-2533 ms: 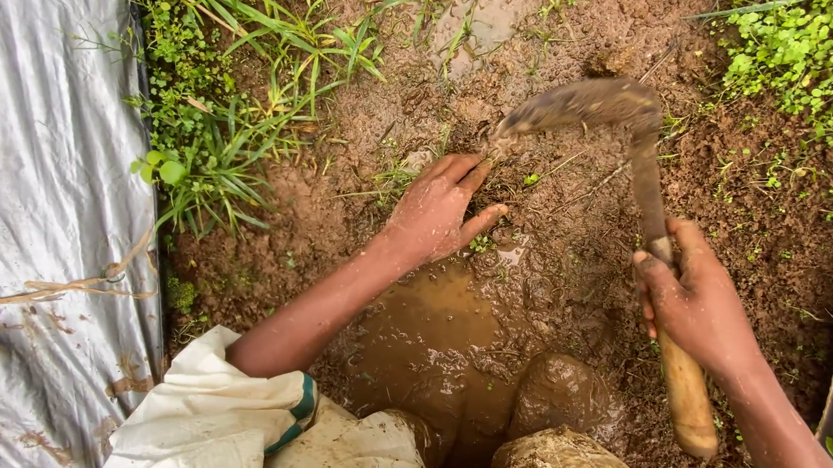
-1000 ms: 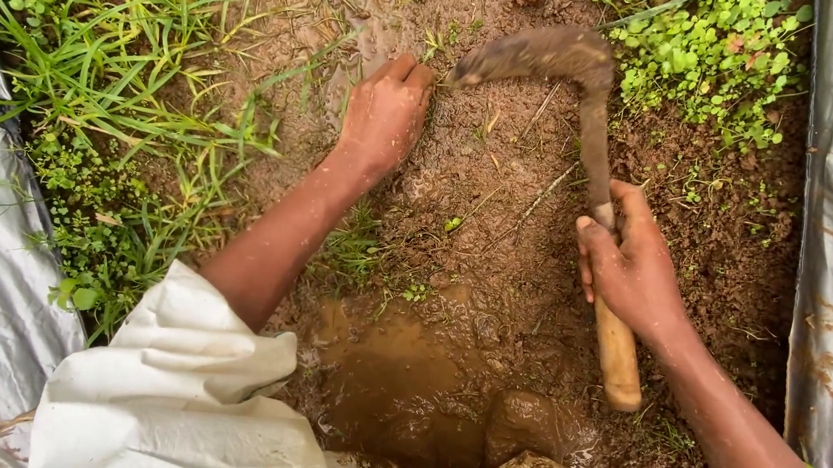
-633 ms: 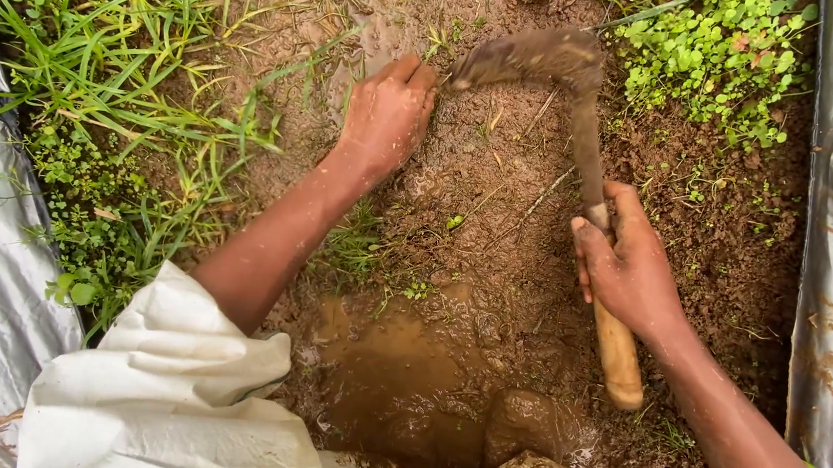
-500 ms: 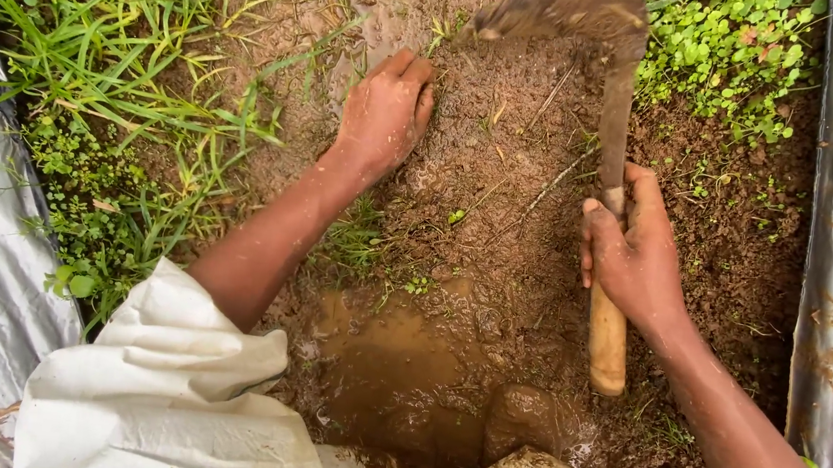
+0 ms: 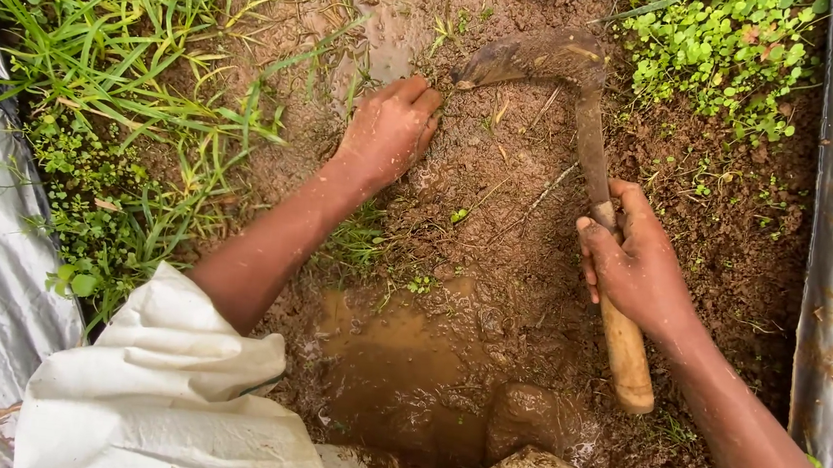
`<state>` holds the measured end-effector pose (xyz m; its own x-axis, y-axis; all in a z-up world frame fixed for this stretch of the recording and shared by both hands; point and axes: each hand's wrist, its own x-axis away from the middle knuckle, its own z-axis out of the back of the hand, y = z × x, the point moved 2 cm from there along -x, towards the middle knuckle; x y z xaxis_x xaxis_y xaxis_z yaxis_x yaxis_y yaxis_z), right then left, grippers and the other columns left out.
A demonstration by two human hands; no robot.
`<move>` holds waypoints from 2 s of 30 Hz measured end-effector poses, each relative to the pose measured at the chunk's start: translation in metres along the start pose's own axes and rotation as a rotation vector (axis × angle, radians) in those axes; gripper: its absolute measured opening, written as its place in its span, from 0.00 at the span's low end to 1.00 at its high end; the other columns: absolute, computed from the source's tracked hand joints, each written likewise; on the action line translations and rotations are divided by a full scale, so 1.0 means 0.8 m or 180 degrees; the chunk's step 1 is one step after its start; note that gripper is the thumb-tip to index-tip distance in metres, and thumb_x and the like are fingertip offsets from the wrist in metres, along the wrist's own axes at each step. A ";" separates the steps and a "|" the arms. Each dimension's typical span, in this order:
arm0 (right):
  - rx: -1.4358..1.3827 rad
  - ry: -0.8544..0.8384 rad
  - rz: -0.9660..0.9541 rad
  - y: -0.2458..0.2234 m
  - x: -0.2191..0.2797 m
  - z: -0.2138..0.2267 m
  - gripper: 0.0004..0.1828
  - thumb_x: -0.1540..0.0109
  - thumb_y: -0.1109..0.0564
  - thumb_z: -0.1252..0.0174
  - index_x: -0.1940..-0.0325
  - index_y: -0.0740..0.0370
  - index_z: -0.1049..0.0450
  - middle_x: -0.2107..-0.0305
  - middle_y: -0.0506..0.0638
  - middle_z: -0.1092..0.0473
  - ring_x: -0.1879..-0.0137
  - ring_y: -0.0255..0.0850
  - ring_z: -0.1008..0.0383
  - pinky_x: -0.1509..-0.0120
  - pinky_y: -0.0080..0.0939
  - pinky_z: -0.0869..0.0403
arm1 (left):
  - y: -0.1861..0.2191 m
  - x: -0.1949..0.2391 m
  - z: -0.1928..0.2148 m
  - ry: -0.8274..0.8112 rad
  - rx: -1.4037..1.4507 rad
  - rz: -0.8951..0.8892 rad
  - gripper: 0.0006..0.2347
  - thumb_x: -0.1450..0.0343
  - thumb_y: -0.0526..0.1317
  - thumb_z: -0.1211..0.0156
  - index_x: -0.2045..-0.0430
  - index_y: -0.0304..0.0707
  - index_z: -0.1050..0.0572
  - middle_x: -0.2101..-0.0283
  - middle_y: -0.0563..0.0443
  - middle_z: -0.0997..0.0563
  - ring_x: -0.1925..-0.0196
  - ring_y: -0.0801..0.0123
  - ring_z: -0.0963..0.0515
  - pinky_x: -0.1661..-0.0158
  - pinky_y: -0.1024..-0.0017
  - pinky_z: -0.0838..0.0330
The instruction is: Weeding a muddy area between plastic-covered crop rows using a hand sickle
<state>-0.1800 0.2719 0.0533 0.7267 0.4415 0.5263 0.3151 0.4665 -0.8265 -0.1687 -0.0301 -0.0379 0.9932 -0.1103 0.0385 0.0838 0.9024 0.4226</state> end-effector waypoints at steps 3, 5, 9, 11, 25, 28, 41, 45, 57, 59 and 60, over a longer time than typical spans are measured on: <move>-0.0105 0.0161 0.0173 0.007 -0.004 0.002 0.24 0.34 0.70 0.55 0.33 0.78 0.46 0.78 0.57 0.38 0.83 0.41 0.34 0.87 0.41 0.27 | -0.009 0.002 -0.011 0.0213 -0.0528 -0.0278 0.03 0.27 0.33 0.38 0.63 0.36 0.20 0.70 0.49 0.21 0.65 0.61 0.16 0.62 0.63 0.18; -0.0205 0.0191 0.0183 -0.003 -0.002 -0.004 0.23 0.33 0.70 0.56 0.34 0.77 0.46 0.78 0.56 0.39 0.82 0.40 0.35 0.86 0.40 0.28 | -0.010 -0.001 -0.017 0.0242 -0.0384 -0.0185 0.02 0.26 0.32 0.38 0.65 0.35 0.20 0.71 0.49 0.21 0.66 0.60 0.16 0.62 0.62 0.18; -0.0093 -0.0118 -0.0086 0.021 -0.001 0.001 0.23 0.35 0.71 0.55 0.35 0.75 0.43 0.81 0.56 0.37 0.85 0.41 0.35 0.89 0.41 0.29 | 0.010 0.004 0.003 0.0267 -0.0241 -0.0156 0.02 0.26 0.30 0.38 0.67 0.36 0.21 0.74 0.52 0.22 0.70 0.63 0.17 0.63 0.65 0.18; -0.0103 -0.0044 -0.0023 0.019 0.000 0.008 0.22 0.35 0.70 0.55 0.36 0.75 0.43 0.80 0.56 0.37 0.84 0.41 0.35 0.88 0.41 0.29 | 0.008 0.005 0.003 0.0248 -0.0426 -0.0284 0.02 0.27 0.30 0.38 0.68 0.36 0.20 0.74 0.52 0.21 0.69 0.63 0.17 0.63 0.65 0.18; 0.0080 0.0083 0.0039 0.004 0.008 0.003 0.19 0.33 0.70 0.55 0.38 0.77 0.42 0.79 0.58 0.37 0.83 0.42 0.35 0.86 0.42 0.29 | -0.003 0.016 -0.002 0.0227 -0.0374 -0.0421 0.03 0.26 0.29 0.41 0.68 0.32 0.20 0.73 0.48 0.22 0.68 0.61 0.17 0.66 0.64 0.17; -0.0131 0.0226 0.0193 -0.005 0.002 -0.003 0.19 0.33 0.70 0.57 0.37 0.77 0.45 0.78 0.55 0.38 0.83 0.39 0.36 0.86 0.39 0.30 | -0.002 0.020 0.003 0.0186 -0.0423 -0.0395 0.04 0.26 0.30 0.42 0.68 0.34 0.20 0.73 0.49 0.22 0.69 0.64 0.17 0.67 0.67 0.17; -0.0048 -0.0475 -0.0590 0.027 0.059 -0.034 0.25 0.35 0.69 0.56 0.32 0.72 0.47 0.80 0.55 0.35 0.84 0.41 0.33 0.86 0.41 0.26 | 0.008 0.081 -0.011 -0.0606 0.0130 0.0004 0.07 0.25 0.31 0.46 0.59 0.33 0.20 0.66 0.44 0.19 0.61 0.57 0.16 0.57 0.63 0.18; -0.0162 -0.0458 -0.0559 0.027 0.073 -0.034 0.25 0.35 0.69 0.56 0.33 0.73 0.48 0.80 0.55 0.36 0.85 0.40 0.33 0.87 0.41 0.26 | 0.030 0.101 0.027 -0.1180 0.0069 0.0099 0.09 0.25 0.34 0.46 0.54 0.37 0.21 0.54 0.42 0.18 0.48 0.53 0.18 0.45 0.56 0.22; 0.0790 -0.0699 -0.0764 -0.014 0.094 -0.048 0.31 0.34 0.68 0.55 0.27 0.74 0.53 0.77 0.59 0.33 0.82 0.41 0.30 0.84 0.41 0.22 | 0.079 0.129 0.094 -0.1562 -0.0414 -0.0248 0.28 0.22 0.58 0.63 0.29 0.39 0.43 0.29 0.36 0.39 0.28 0.49 0.37 0.32 0.50 0.41; 0.0832 -0.0692 -0.0780 -0.013 0.094 -0.048 0.31 0.34 0.67 0.55 0.27 0.74 0.53 0.77 0.60 0.33 0.82 0.41 0.30 0.83 0.41 0.22 | 0.076 0.136 0.084 -0.1683 -0.0337 -0.0179 0.30 0.22 0.60 0.65 0.30 0.37 0.41 0.29 0.35 0.39 0.28 0.48 0.37 0.31 0.50 0.43; 0.0871 -0.0684 -0.0802 -0.012 0.094 -0.047 0.32 0.34 0.67 0.55 0.26 0.74 0.53 0.76 0.60 0.33 0.81 0.42 0.29 0.83 0.41 0.21 | 0.073 0.139 0.078 -0.1808 -0.0256 -0.0113 0.33 0.23 0.63 0.67 0.31 0.34 0.40 0.28 0.34 0.39 0.27 0.48 0.38 0.30 0.50 0.44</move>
<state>-0.1054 0.2713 0.0931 0.4949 0.4238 0.7586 0.2719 0.7536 -0.5984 -0.0587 -0.0152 0.0475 0.7919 -0.3274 0.5155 0.1443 0.9205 0.3631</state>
